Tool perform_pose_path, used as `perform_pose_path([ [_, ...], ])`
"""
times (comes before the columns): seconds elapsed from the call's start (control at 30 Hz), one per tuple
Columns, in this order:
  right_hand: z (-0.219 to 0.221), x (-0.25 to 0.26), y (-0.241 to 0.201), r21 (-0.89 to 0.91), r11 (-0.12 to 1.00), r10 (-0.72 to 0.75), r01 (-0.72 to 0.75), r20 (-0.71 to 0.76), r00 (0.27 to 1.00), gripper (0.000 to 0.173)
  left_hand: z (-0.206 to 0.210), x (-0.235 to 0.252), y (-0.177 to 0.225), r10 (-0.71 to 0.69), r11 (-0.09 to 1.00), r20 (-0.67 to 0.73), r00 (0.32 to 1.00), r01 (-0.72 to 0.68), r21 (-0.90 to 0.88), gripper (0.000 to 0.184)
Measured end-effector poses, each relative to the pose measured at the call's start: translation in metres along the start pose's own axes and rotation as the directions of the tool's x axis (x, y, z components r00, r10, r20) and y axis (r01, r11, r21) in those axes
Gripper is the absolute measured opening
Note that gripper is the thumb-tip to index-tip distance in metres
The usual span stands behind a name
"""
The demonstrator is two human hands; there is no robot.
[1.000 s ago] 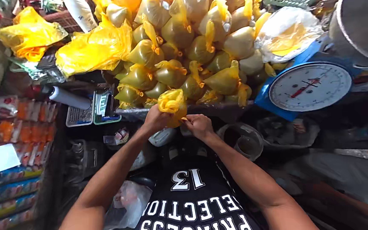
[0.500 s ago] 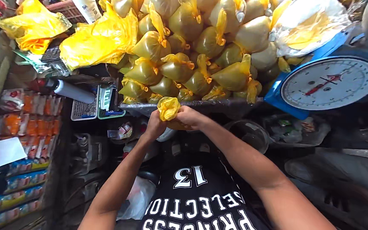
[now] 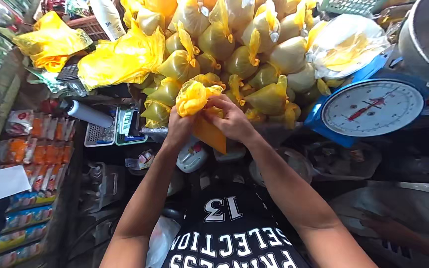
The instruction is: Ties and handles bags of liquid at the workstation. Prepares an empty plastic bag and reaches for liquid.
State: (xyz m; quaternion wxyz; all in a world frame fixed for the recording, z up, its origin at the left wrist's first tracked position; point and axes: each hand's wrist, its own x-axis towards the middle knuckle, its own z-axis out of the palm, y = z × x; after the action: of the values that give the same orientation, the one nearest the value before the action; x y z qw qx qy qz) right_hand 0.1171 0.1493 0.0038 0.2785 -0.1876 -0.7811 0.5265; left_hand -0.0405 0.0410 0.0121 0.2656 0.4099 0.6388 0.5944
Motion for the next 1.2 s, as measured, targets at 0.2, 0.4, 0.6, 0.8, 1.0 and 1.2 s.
perform_pose_path([
  [0.2,0.016,-0.010,0.000,-0.227,0.959,-0.213,0.171,-0.178,0.961,0.016,0.007,0.017,0.031,-0.324,0.943,0.088,0.942,0.329,-0.042,0.008],
  [0.4,-0.017,-0.009,0.000,0.223,0.973,0.050,-0.058,0.042,0.998,0.016,0.013,-0.004,0.034,0.149,0.711,0.210,0.966,-0.252,0.657,0.014],
  [0.6,-0.035,-0.001,0.027,0.087,0.996,-0.035,0.020,0.170,0.985,0.015,0.019,-0.024,0.011,0.183,0.757,0.160,0.970,-0.242,0.606,0.017],
  [0.8,0.008,-0.044,0.012,-0.601,0.798,0.014,-0.029,-0.030,0.999,0.052,0.017,-0.013,-0.007,-0.541,0.824,0.191,0.819,0.561,-0.074,0.019],
  [1.0,0.024,-0.047,0.005,-0.534,0.821,-0.249,0.204,-0.013,0.968,0.036,-0.001,-0.001,0.024,-0.070,0.874,0.177,0.982,-0.025,0.485,0.019],
  [1.2,0.034,-0.076,0.006,-0.441,0.878,-0.211,0.185,-0.011,0.977,0.041,0.020,0.013,0.015,-0.358,0.925,0.042,0.933,0.360,-0.117,0.036],
])
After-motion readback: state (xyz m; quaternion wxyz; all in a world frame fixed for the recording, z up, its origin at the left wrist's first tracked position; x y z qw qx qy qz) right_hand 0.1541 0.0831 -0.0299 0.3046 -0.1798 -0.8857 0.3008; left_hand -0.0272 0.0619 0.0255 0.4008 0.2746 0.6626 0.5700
